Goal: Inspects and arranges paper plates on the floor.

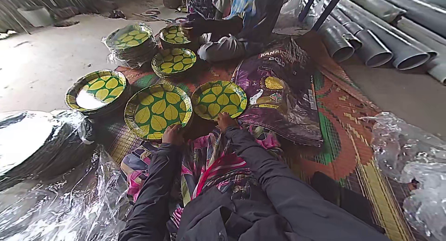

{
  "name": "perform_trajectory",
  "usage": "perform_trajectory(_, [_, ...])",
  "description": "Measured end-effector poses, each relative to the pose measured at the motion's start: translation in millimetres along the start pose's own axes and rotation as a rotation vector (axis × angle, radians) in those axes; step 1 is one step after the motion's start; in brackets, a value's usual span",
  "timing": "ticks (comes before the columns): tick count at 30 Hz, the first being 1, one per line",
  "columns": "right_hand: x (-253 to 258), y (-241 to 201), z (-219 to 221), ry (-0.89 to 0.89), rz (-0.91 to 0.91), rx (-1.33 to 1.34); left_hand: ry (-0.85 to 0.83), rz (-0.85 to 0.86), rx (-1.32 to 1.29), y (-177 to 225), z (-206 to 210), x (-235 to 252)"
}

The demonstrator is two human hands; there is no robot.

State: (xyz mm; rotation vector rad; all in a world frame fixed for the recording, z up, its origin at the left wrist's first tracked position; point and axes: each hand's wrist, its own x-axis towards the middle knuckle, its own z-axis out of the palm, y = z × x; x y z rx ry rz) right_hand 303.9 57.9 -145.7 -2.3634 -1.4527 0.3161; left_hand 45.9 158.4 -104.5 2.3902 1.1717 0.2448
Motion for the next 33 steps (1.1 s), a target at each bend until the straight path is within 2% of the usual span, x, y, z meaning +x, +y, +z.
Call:
perform_trajectory(5, [-4.3,0.4,0.9,0.071,0.008,0.044,0.054,-0.024,-0.032,-0.6,3.4,2.0])
perform_trajectory(8, [-1.8,0.9,4.9,-0.026,-0.017,-0.058,-0.032,-0.034,0.024,1.1,3.5,2.6])
perform_trajectory(11, [-4.7,-13.6,-1.2,-0.147,0.075,-0.133,-0.102,0.018,0.122,-1.6,4.5,4.7])
perform_trajectory(15, [-6.3,-22.0,-9.2,-0.093,0.064,-0.144,-0.118,0.045,0.105,-1.1,-1.5,3.4])
perform_trajectory(17, [-10.2,-18.8,-14.2,0.020,0.057,-0.152,-0.117,0.063,0.090,-1.4,-2.6,3.2])
perform_trajectory(19, [-11.1,-17.6,-24.2,0.245,0.073,-0.111,-0.104,0.072,0.075,-2.0,-2.8,2.6])
perform_trajectory(23, [-2.9,-44.1,-89.0,0.548,0.246,0.073,-0.036,0.080,-0.005,-4.5,0.7,1.0])
perform_trajectory(25, [-0.7,-67.2,-121.0,0.798,0.129,0.139,0.126,0.088,-0.079,-3.7,3.4,2.9])
perform_trajectory(26, [0.2,-79.8,-130.4,0.898,-0.002,0.149,0.272,0.108,-0.103,-4.8,7.2,3.3])
perform_trajectory(28, [2.4,-103.1,-131.1,0.963,-0.301,0.120,0.647,0.199,-0.112,-7.1,16.3,4.0])
perform_trajectory(30, [3.4,-124.2,-117.2,0.856,-0.542,0.090,0.949,0.298,-0.019,-1.8,17.9,7.0])
perform_trajectory(31, [-2.0,-135.9,-108.8,0.709,-0.593,0.053,1.029,0.312,0.022,2.5,16.9,1.4])
perform_trajectory(33, [-30.4,-171.6,-101.0,0.188,-0.475,-0.058,1.077,0.256,0.078,1.6,8.7,-25.4])
